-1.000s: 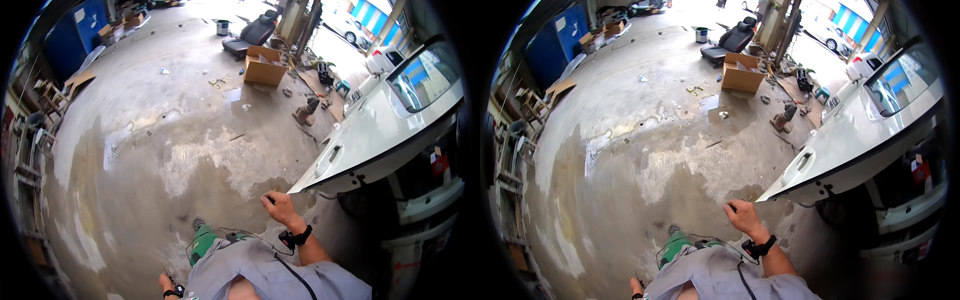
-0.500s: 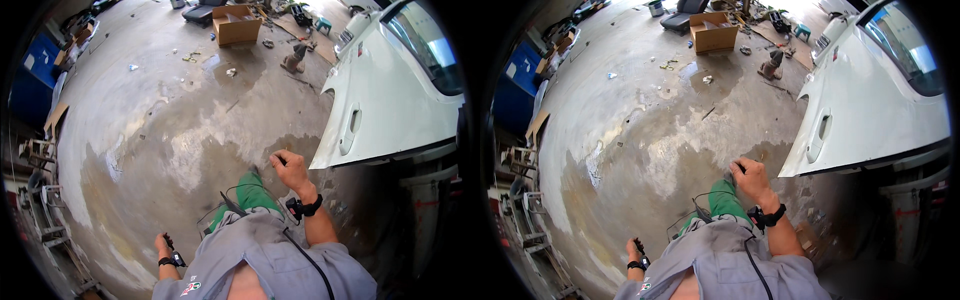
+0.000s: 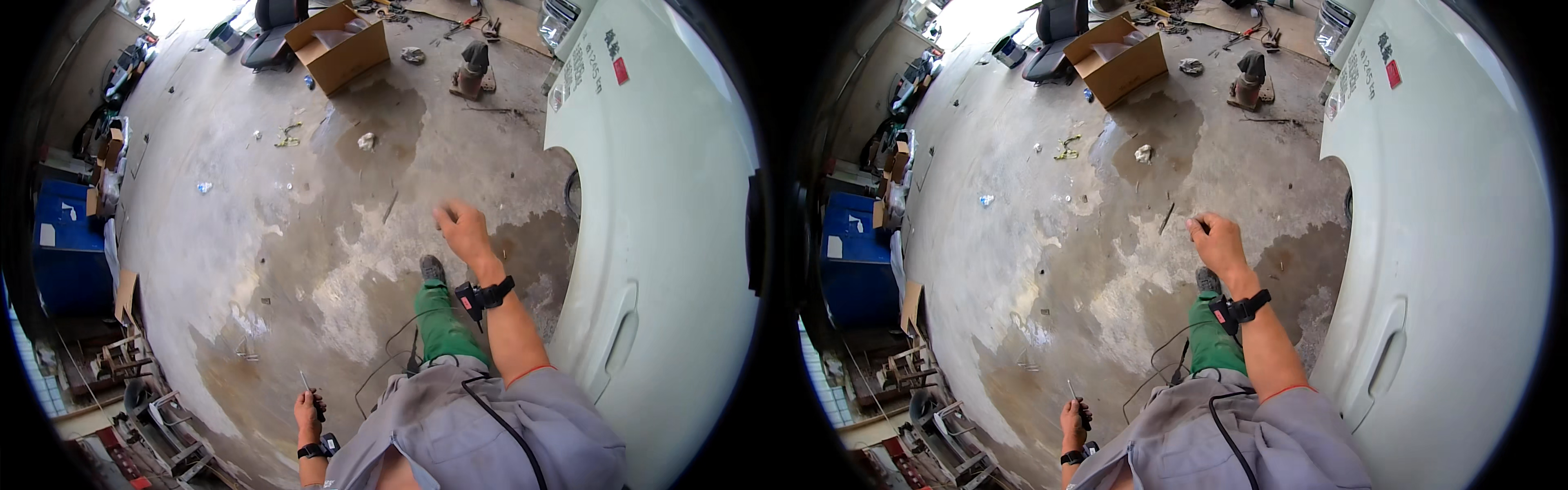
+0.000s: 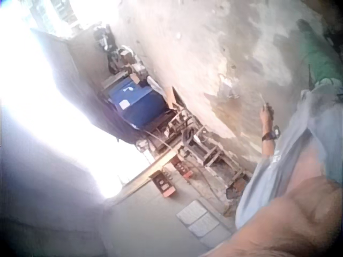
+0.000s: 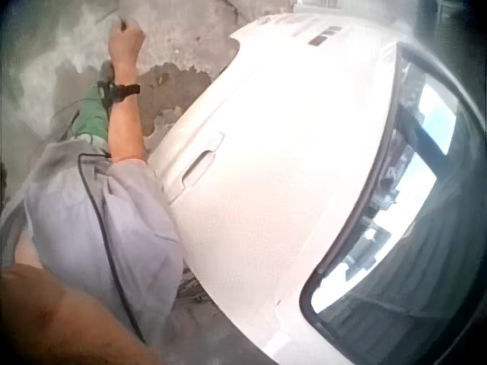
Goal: The person removes a plastic interior panel from the footwell of a truck by hand, walks to a workbench to pick up a tool, and then uses a prying tool to adjust or remove components on the floor of the truck cabin.
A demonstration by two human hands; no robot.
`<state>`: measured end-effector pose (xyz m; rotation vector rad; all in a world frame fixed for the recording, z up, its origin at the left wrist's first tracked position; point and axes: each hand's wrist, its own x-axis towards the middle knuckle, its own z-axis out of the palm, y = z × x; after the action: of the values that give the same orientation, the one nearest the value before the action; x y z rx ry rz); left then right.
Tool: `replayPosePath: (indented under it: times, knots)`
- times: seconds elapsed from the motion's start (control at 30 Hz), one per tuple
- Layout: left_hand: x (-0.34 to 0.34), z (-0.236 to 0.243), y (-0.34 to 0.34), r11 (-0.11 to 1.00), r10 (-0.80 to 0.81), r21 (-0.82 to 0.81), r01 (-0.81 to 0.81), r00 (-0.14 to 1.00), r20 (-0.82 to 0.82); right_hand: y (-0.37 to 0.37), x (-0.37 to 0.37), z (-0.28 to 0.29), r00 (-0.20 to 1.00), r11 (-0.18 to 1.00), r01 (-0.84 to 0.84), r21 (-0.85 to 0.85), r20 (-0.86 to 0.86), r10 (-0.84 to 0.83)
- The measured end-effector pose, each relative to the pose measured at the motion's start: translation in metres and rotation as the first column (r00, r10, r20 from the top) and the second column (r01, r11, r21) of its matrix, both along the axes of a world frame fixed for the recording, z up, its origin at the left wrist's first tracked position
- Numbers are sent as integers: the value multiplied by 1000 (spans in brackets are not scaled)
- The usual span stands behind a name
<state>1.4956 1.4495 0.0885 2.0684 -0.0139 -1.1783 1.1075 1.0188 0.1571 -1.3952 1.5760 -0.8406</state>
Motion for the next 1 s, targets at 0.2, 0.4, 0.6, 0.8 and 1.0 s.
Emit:
replayPosePath:
  times: [0.2, 0.4, 0.6, 0.8, 1.0]
  knots:
    - [15, 33, -113, 998, -57, 24, 54, 994, 98, -87, -30, -11, 996, 989, 83, 118, -26, -81]
    - [43, -9, -181, 990, -29, 139, 39, 997, -78, -159, -96, 16, 959, 979, 201, 45, -212, -187]
    - [113, -73, -258, 949, 164, 295, -109, 972, -169, -168, -187, 55, 808, 850, 525, -31, -294, -510]
    - [168, -94, -483, 951, -214, 216, 222, 975, -59, -111, -228, 46, 615, 632, 770, 87, -369, -697]
    - [93, -26, -731, 809, -563, -79, 582, 807, 181, -65, -250, -51, 531, 442, 847, 293, -440, -724]
